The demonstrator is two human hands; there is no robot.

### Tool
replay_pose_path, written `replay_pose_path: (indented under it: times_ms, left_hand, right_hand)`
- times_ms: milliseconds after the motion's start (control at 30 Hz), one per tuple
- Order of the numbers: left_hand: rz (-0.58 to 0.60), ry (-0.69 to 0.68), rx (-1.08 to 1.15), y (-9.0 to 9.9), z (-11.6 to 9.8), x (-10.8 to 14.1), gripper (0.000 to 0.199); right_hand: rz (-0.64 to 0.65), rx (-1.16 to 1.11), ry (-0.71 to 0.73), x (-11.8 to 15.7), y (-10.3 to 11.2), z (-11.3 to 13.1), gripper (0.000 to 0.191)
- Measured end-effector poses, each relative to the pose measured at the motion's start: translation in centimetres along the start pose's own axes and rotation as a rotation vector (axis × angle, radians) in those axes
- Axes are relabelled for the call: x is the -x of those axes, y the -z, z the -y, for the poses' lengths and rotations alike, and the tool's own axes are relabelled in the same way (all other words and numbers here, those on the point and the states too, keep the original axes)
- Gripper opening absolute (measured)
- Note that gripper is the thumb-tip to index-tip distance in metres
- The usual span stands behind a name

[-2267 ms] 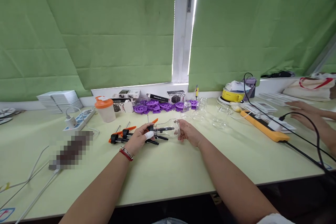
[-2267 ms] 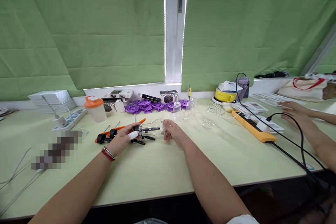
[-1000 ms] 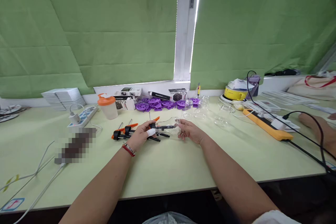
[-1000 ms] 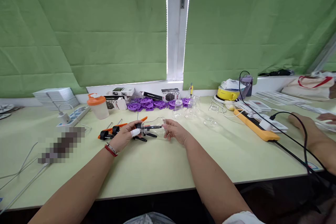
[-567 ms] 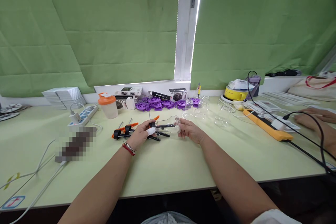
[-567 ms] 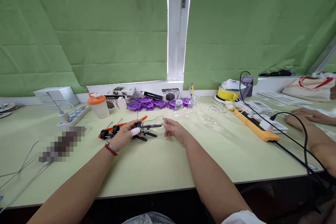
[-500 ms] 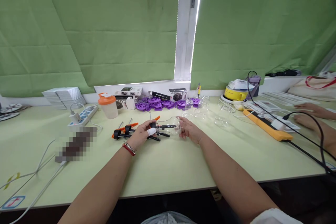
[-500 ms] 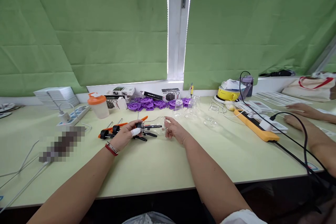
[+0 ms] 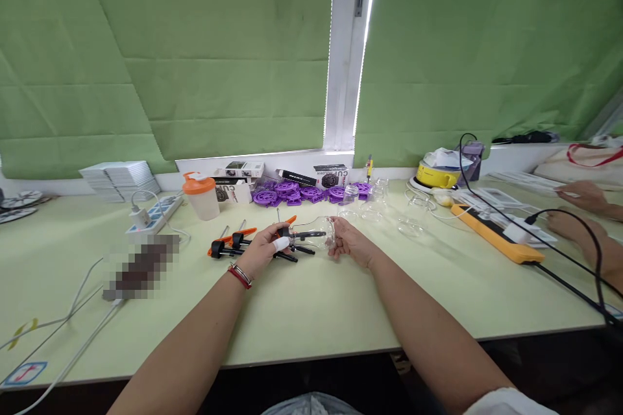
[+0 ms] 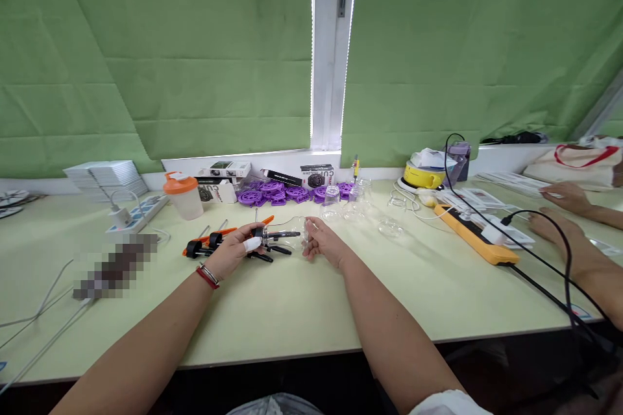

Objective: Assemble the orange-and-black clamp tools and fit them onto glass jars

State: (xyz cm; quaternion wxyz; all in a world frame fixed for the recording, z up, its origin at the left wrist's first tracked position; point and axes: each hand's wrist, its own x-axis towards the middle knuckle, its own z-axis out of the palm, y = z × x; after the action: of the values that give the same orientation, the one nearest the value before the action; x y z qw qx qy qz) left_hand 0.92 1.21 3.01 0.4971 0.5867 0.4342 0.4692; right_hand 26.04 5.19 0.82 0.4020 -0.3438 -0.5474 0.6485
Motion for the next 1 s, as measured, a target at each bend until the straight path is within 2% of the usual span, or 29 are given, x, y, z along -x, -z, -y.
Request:
replay_pose_path:
  times_ms: [200, 333, 467, 633, 767, 867, 1000]
  left_hand:
    - [0.002, -0.007, 0.054, 0.12, 0.00, 0.04, 0.051]
    - [0.005, -0.005, 0.073, -0.01, -0.08, 0.09, 0.050]
    - [-0.019, 0.014, 0.097, 0.00, 0.05, -0.04, 0.051]
    - [-0.023, 0.028, 0.110, 0.13, 0.06, -0.06, 0.053]
    - [-0.016, 0.020, 0.080, 0.12, -0.02, 0.01, 0.053]
    - [-0.012, 0.015, 0.077, 0.18, 0.07, -0.05, 0.053]
    - [0.001, 0.011, 0.086, 0.21, 0.15, -0.08, 0.054]
  right_hand:
    - [0.098, -0.077, 0.081, 0.45, 0.08, 0.36, 0.052]
    - [0.053, 0.003, 0.017, 0.37, -0.03, 0.29, 0.049]
    - [0.053, -0.018, 0.063, 0.43, -0.23, 0.42, 0.048]
    - [0.042, 0.004, 0.078, 0.52, -0.19, 0.44, 0.069]
    - [0.033, 0.059, 0.017, 0.25, -0.09, 0.13, 0.058]
    - [0.064, 0.010, 0.040, 0.34, -0.09, 0.19, 0.054]
    - [0.077, -0.004, 0.082, 0.61, -0.16, 0.40, 0.070]
